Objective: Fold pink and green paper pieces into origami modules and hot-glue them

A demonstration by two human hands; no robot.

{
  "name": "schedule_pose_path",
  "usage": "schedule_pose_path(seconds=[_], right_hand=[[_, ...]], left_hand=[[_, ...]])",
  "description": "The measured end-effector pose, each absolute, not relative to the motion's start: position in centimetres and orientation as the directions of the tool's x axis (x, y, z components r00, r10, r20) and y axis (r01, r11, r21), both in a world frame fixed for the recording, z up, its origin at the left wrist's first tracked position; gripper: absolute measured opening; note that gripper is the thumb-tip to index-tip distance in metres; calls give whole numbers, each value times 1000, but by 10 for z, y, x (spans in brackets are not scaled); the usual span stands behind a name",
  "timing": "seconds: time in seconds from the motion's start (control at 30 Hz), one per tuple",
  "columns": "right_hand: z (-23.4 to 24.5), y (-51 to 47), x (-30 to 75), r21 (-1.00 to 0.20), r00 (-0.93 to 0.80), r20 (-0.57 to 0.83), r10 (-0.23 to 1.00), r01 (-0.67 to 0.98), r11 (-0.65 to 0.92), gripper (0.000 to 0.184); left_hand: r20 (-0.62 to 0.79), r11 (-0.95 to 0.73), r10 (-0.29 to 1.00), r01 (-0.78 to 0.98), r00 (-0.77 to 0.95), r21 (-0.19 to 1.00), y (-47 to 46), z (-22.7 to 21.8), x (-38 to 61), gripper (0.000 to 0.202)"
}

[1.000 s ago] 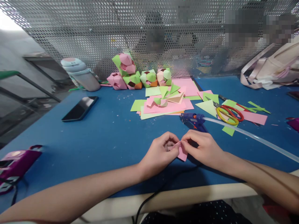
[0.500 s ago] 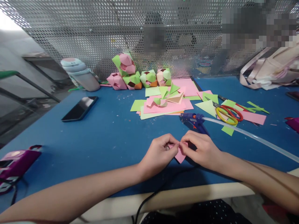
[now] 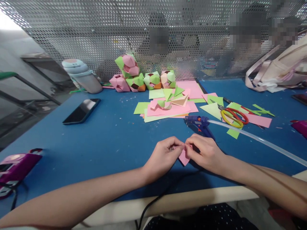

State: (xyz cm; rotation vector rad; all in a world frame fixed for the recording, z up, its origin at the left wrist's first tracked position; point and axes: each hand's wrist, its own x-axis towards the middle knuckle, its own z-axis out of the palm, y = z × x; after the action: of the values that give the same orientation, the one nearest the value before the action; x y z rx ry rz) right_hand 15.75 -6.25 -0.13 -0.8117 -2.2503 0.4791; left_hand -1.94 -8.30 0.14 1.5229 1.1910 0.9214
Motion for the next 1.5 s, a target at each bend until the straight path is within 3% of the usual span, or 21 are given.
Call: schedule_pose_path(seconds=[0.2,0.5,0.73,0.97,1.2,1.3,1.5], right_hand=[[-3,-61,159,-567,-554,460,694,418,710,14],[-4,-61,157,-540,-569,524,634,354,764,9],[-4,-63,155,-572,-551,464,693,411,710,9],[-8,-64,158,-582,-599,431,675,388,715,15],[4,-62,160,-704,-533,330,779,411,580,14],[2,-60,159,-694,-515,341,786,426,580,11],[-4,-59,158,-644,-504,433,747,407,648,11]], left_hand=[[-21,-39,975,267,219,963,-84,9,-19,16],[34,-92,980,293,197,952,-82,-2,-20,15],[31,-73,986,259,163,963,-82,-8,-20,9],[53,-95,968,164,245,982,-83,-9,-18,10],[-43,41,998,62,38,997,-75,-4,-20,7],[-53,53,998,27,17,998,-74,-3,-20,7],[-34,42,990,-57,140,997,-78,-4,-18,13]])
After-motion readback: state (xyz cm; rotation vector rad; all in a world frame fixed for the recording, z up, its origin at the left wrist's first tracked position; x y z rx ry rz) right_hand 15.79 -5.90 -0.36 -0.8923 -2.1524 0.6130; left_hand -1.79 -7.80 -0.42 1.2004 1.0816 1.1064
